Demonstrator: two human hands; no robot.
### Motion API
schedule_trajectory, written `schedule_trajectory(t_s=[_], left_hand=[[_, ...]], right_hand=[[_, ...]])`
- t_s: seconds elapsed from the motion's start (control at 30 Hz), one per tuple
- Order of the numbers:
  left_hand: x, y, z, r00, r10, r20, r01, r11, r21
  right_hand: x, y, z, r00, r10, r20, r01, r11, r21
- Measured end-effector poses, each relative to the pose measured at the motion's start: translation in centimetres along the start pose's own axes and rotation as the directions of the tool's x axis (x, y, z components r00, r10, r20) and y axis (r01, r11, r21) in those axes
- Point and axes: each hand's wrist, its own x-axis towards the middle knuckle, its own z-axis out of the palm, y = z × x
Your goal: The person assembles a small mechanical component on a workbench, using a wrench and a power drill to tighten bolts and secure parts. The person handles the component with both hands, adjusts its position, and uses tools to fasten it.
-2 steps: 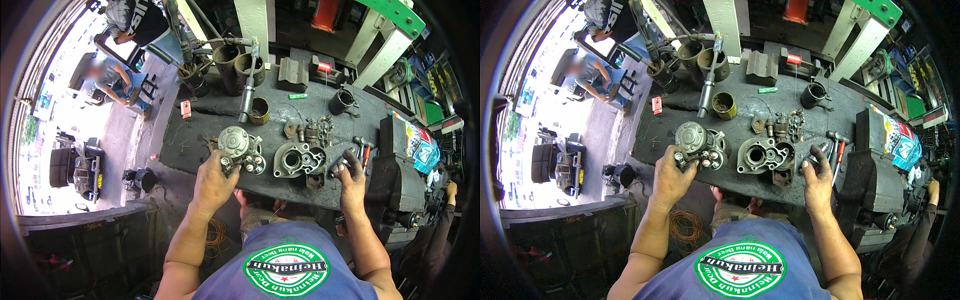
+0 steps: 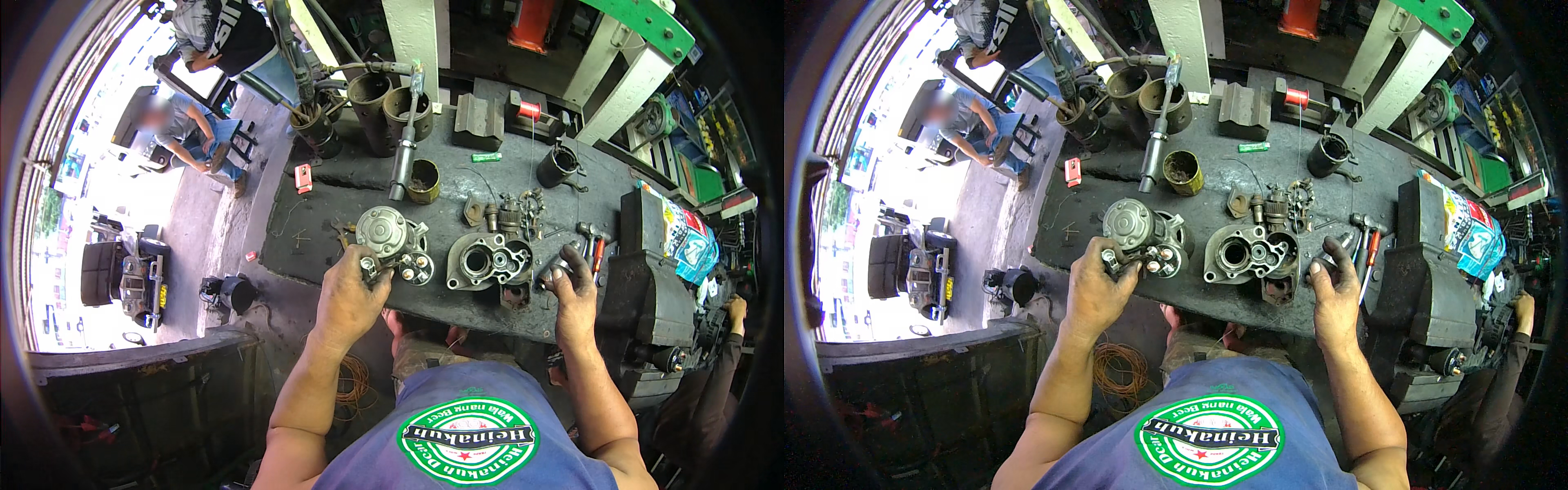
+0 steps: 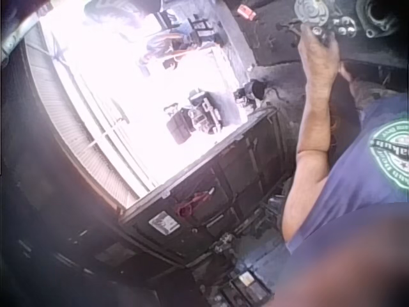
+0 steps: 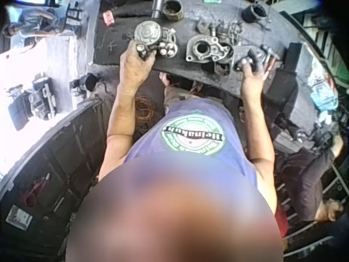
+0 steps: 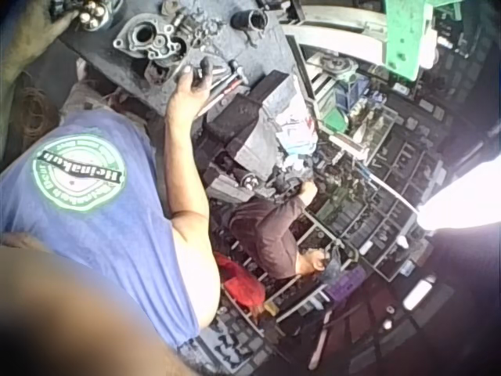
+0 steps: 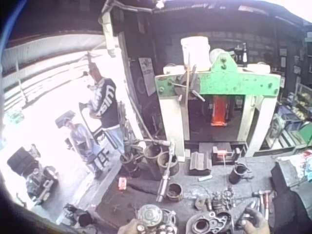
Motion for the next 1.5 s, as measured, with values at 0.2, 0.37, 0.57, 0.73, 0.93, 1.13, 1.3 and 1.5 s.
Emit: schedule_trajectory(t_s=[0.2, 0.37, 0.57, 0.73, 0.93, 1.13, 1.3, 1.5], left_hand=[[0.1, -0.4, 0.3, 0.999, 0.041, -0.035, -0.041, 0.999, 0.002], [0.5, -0.7, 0.5, 0.998, 0.047, -0.035, -0.047, 0.999, 0.007], [0.7, -0.6, 0.4, 0.995, 0.082, -0.05, -0.081, 0.997, 0.012], [0.6, -0.7, 0.4, 0.997, 0.071, -0.042, -0.071, 0.997, 0.023], [0.6, -0.7, 0.4, 0.998, 0.05, -0.037, -0.05, 0.999, 0.0], [0.6, -0.3, 0.1, 1.0, 0.011, 0.006, -0.011, 1.0, 0.019], [0.5, -0.1, 0.2, 0.999, -0.033, 0.017, 0.033, 0.999, -0.017], [0.4, -0.3, 0.2, 1.0, -0.023, 0.016, 0.023, 1.0, 0.002]], right_hand=[[0.3, -0.2, 0.0, 1.0, -0.006, -0.003, 0.006, 1.0, -0.02], [0.8, -0.5, 0.1, 1.0, -0.016, -0.008, 0.016, 0.999, -0.034], [0.9, -0.5, 0.1, 1.0, -0.017, 0.003, 0.017, 0.999, -0.031], [1.0, -0.3, -0.1, 1.0, -0.031, -0.007, 0.03, 0.999, -0.035], [1.1, 0.0, -0.2, 0.998, -0.062, -0.009, 0.061, 0.996, -0.063], [1.0, 0.0, -0.1, 1.0, -0.031, -0.003, 0.03, 0.998, -0.054], [1.0, 0.3, -0.2, 0.999, -0.038, -0.002, 0.038, 0.999, -0.032], [0.8, 0.6, -0.3, 1.0, -0.02, -0.017, 0.02, 1.0, -0.015]])
